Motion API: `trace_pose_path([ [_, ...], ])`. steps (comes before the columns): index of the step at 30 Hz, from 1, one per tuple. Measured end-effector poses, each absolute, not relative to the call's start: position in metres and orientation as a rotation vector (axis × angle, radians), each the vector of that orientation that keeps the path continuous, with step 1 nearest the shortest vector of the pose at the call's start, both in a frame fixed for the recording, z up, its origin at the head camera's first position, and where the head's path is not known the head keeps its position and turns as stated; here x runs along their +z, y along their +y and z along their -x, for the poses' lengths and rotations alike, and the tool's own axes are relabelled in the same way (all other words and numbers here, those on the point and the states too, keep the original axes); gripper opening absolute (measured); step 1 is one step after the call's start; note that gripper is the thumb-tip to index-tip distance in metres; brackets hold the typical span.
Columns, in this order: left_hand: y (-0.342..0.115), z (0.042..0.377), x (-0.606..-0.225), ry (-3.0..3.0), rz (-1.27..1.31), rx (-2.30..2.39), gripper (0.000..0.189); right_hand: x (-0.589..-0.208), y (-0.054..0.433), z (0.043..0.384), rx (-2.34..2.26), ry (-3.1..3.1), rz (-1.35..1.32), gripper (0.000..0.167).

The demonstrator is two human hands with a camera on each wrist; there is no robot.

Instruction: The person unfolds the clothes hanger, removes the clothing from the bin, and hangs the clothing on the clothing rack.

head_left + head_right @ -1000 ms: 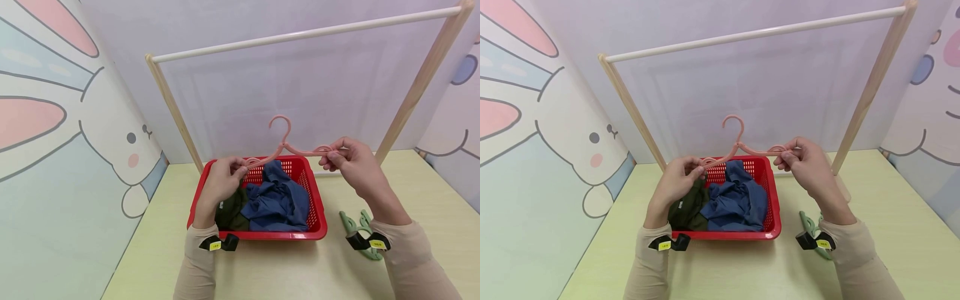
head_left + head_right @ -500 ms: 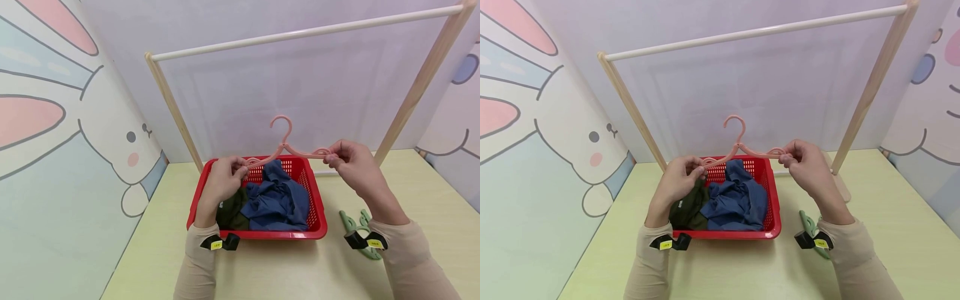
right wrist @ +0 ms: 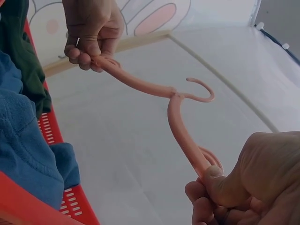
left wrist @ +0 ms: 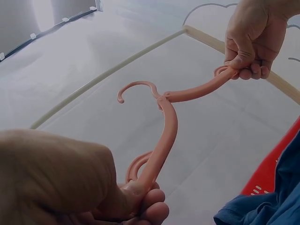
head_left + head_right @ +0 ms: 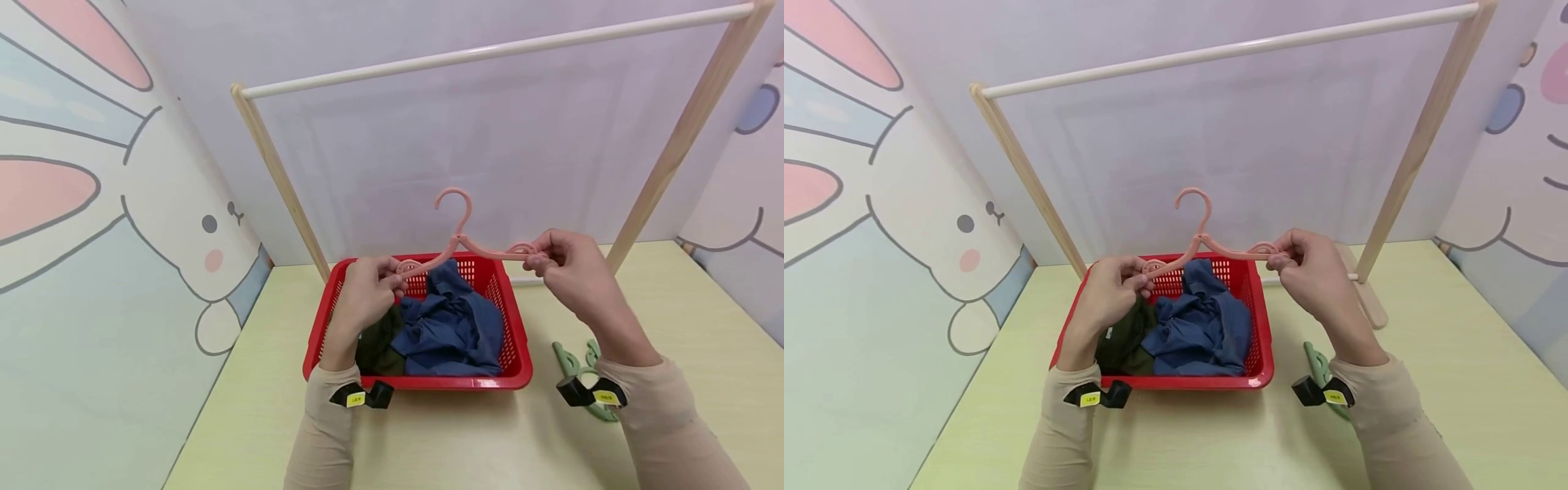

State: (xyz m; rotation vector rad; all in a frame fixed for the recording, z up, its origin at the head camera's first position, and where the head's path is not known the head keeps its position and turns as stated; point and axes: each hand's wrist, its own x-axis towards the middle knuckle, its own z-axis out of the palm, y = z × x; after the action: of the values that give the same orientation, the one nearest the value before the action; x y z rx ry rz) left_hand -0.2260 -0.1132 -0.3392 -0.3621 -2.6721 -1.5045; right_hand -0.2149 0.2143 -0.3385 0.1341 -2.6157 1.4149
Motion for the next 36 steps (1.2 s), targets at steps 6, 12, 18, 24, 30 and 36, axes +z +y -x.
trace_pose_path([
  [6,-0.114,0.225,-0.336,-2.656,0.321,-1.548,0.015,-0.339,0.212,0.213,1.438,-2.594,-0.152,0.009],
  [12,-0.116,0.228,-0.336,-2.636,0.416,-1.543,0.015,-0.339,0.215,0.209,1.419,-2.543,-0.115,0.008],
  [18,-0.124,0.230,-0.338,-2.543,0.528,-1.632,0.014,-0.339,0.217,0.208,1.439,-2.467,-0.114,0.013],
  [24,-0.122,0.230,-0.339,-2.511,0.622,-1.706,0.023,-0.339,0.215,0.210,1.466,-2.470,-0.154,0.012],
  [30,-0.115,0.230,-0.341,-2.475,0.654,-1.847,0.024,-0.338,0.210,0.209,1.455,-2.497,-0.176,0.011],
  [36,-0.115,0.231,-0.343,-2.450,0.625,-1.867,0.021,-0.339,0.209,0.211,1.453,-2.515,-0.188,0.011],
])
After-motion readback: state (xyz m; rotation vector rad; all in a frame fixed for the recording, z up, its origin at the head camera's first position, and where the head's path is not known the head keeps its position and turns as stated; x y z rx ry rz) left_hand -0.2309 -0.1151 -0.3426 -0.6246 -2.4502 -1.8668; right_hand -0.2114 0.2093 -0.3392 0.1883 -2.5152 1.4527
